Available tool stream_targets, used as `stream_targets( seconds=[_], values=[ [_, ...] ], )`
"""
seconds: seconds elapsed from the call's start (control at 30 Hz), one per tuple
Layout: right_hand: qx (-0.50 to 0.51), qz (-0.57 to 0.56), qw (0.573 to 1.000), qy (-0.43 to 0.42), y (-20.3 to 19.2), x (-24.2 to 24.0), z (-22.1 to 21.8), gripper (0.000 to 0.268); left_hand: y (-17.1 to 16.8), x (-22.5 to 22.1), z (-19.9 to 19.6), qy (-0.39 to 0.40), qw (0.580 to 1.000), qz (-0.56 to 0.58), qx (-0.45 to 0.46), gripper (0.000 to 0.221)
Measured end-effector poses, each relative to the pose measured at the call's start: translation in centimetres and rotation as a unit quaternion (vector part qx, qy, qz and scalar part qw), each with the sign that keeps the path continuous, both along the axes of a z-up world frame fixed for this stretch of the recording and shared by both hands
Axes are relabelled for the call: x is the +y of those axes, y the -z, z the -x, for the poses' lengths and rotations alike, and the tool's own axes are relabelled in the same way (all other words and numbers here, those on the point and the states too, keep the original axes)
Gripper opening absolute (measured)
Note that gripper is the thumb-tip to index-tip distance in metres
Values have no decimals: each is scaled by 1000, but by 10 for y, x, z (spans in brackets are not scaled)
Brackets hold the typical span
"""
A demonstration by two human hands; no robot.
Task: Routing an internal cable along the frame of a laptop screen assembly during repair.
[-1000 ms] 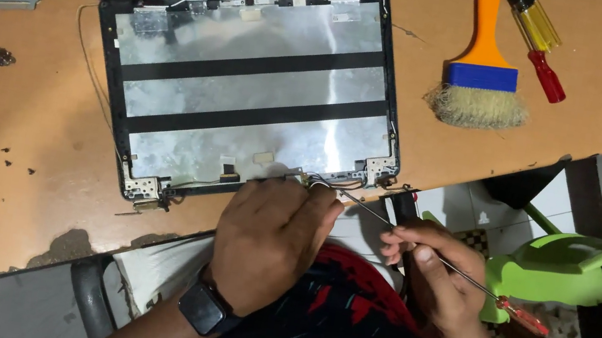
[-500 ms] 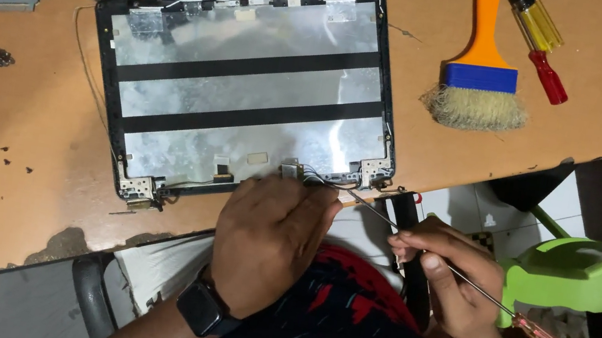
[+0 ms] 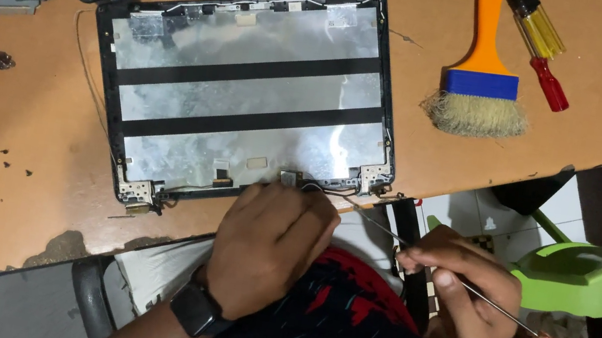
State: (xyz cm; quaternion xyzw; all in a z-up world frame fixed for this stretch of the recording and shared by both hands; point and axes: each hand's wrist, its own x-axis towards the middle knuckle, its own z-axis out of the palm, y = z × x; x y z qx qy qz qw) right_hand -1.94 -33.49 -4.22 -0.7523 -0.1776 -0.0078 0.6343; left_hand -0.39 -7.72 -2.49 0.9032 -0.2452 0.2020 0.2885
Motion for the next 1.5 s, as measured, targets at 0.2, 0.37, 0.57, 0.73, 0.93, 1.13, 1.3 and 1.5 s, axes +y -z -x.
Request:
stream_targets(
  seconds=[0.2,0.37,0.57,0.73,0.93,1.13,1.3,1.5],
  values=[
    [21,37,999,-11,-22,-1,0,16,-23,22,9,56,973,150,169,19],
    [-9,-17,995,-93,-33,15,-10,14,-47,34,25,-23,905,301,301,3],
    [-29,-19,993,-112,-30,31,-20,19,-54,39,22,-50,894,332,297,10],
    [-13,-24,994,-107,-35,36,-26,20,-54,42,17,-90,915,295,260,8],
    [-30,12,993,-117,-39,40,-32,18,-45,43,12,-60,917,305,251,11],
    [-10,14,995,-98,-41,41,-32,18,-46,44,7,-27,915,316,250,9],
    [18,3,998,-60,-40,37,-31,20,-47,48,1,33,916,300,265,9],
    [-67,68,995,-21,-59,37,-42,21,-41,37,-18,166,918,306,191,9]
  ],
)
